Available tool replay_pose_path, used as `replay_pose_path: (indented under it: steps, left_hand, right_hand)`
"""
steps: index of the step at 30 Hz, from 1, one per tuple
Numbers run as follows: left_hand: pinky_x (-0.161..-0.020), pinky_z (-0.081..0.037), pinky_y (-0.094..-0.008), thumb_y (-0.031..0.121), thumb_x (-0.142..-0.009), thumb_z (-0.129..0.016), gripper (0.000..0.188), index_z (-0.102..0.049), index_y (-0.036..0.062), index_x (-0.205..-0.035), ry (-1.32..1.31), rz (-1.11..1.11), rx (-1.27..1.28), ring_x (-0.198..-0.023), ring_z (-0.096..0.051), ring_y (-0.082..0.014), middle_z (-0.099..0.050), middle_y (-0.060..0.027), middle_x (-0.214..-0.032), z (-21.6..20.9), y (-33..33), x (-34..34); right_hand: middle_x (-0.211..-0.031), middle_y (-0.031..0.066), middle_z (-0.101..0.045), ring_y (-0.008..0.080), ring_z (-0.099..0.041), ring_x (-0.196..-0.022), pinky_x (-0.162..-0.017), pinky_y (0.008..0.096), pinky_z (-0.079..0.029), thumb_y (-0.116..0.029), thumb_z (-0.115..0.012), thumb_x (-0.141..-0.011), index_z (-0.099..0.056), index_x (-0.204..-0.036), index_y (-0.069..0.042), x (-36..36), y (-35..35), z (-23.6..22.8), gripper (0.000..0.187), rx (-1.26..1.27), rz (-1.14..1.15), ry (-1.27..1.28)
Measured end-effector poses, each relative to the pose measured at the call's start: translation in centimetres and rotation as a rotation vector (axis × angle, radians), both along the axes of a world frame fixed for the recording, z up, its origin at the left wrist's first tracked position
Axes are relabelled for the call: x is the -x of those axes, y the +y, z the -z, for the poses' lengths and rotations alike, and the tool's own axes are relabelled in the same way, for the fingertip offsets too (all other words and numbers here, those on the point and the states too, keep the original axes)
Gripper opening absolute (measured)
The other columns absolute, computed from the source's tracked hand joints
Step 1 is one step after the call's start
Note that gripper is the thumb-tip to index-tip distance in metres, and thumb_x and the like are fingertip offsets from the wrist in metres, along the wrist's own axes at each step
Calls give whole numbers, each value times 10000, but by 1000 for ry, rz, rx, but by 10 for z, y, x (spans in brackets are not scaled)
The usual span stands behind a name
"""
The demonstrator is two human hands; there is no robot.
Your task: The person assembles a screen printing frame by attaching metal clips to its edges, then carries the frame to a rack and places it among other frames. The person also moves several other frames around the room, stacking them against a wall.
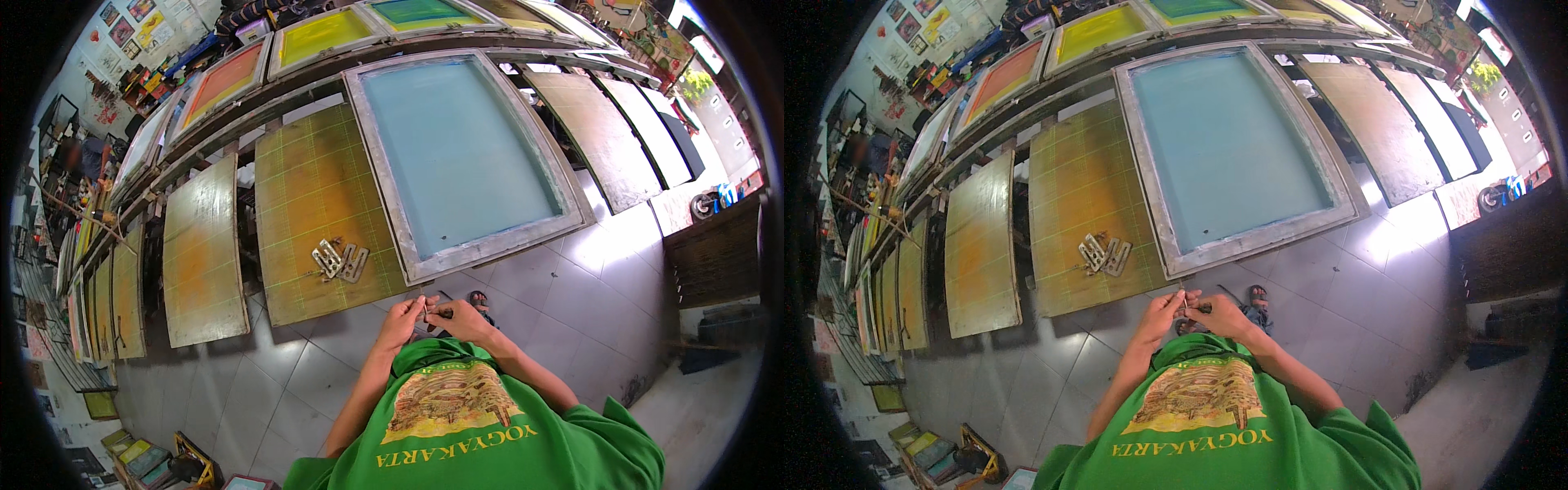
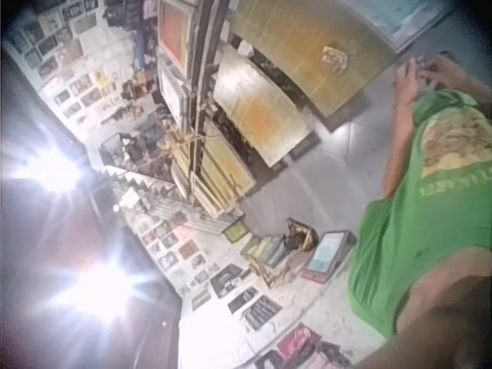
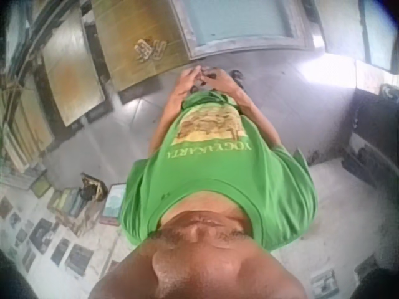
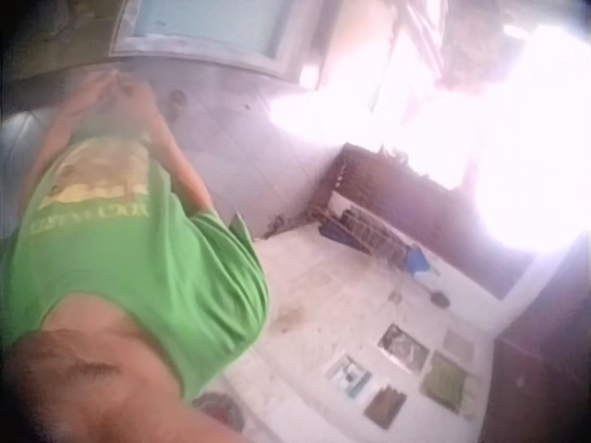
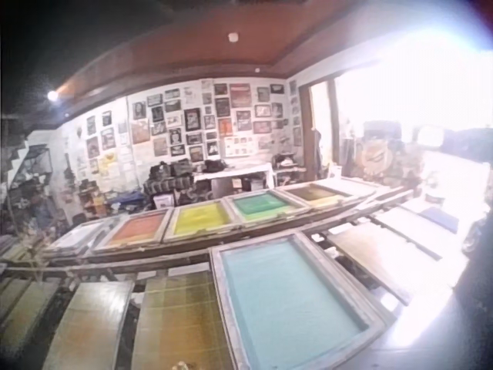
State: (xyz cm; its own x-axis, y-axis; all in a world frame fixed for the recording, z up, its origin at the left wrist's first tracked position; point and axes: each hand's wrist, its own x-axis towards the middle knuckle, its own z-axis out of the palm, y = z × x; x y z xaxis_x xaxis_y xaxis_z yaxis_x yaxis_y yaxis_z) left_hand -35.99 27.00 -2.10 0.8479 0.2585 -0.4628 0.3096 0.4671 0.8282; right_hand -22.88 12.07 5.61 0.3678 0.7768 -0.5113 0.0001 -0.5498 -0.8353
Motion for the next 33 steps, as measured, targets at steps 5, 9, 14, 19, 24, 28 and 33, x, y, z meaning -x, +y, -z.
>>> replay_pose_path:
  steps: [5,9,14,19,24,28,33]
  left_hand:
    - [-756,-556,-288,318,-983,-775,306,-708,22,-1022,96,-198,9,-862,-675,-109,-749,-64,-1022,0,-13,-7]
    - [-645,-537,-276,321,-885,-880,344,-709,27,-933,248,-245,-78,-730,-664,-101,-739,-55,-874,0,-13,-8]
    - [-625,-510,-268,280,-871,-889,321,-712,14,-903,230,-324,-245,-725,-667,-110,-733,-54,-839,-3,-29,-15]
    - [-708,-523,-260,260,-891,-870,297,-737,1,-950,195,-457,-210,-786,-682,-116,-756,-68,-885,-10,-35,-20]
    - [-783,-537,-271,269,-975,-781,334,-755,-30,-1123,222,-262,-179,-893,-697,-114,-785,-72,-981,-8,-27,-11]
    - [-804,-546,-283,266,-1035,-698,318,-762,-10,-1179,173,-220,-204,-896,-699,-114,-795,-67,-1001,1,-32,5]
    - [-728,-552,-319,238,-982,-747,290,-765,-28,-1096,361,-436,-648,-796,-688,-126,-776,-66,-889,-51,-3,33]
  right_hand:
    - [-828,130,-747,136,-624,-741,-719,355,-522,-351,-822,-882,-784,-1040,20,-2,-3,31,405,2,99,-22]
    - [-789,117,-727,163,-652,-702,-685,352,-524,-342,-868,-807,-749,-932,23,-6,-3,35,404,77,56,-232]
    - [-786,206,-709,330,-709,-724,-697,416,-540,-283,-849,-776,-705,-866,33,0,-4,48,359,-62,111,-317]
    - [-799,191,-707,378,-700,-741,-700,450,-538,-214,-817,-787,-639,-871,16,4,0,29,303,-90,54,-374]
    - [-807,165,-722,372,-705,-727,-686,440,-546,-276,-842,-802,-639,-898,-5,1,-7,29,353,-119,21,-457]
    - [-830,152,-745,335,-731,-744,-698,431,-559,-385,-864,-831,-671,-940,11,-2,-11,14,454,9,-37,-388]
    - [-883,174,-765,340,-754,-806,-742,411,-583,-376,-853,-863,-717,-980,7,-38,-46,11,423,-13,-39,-439]
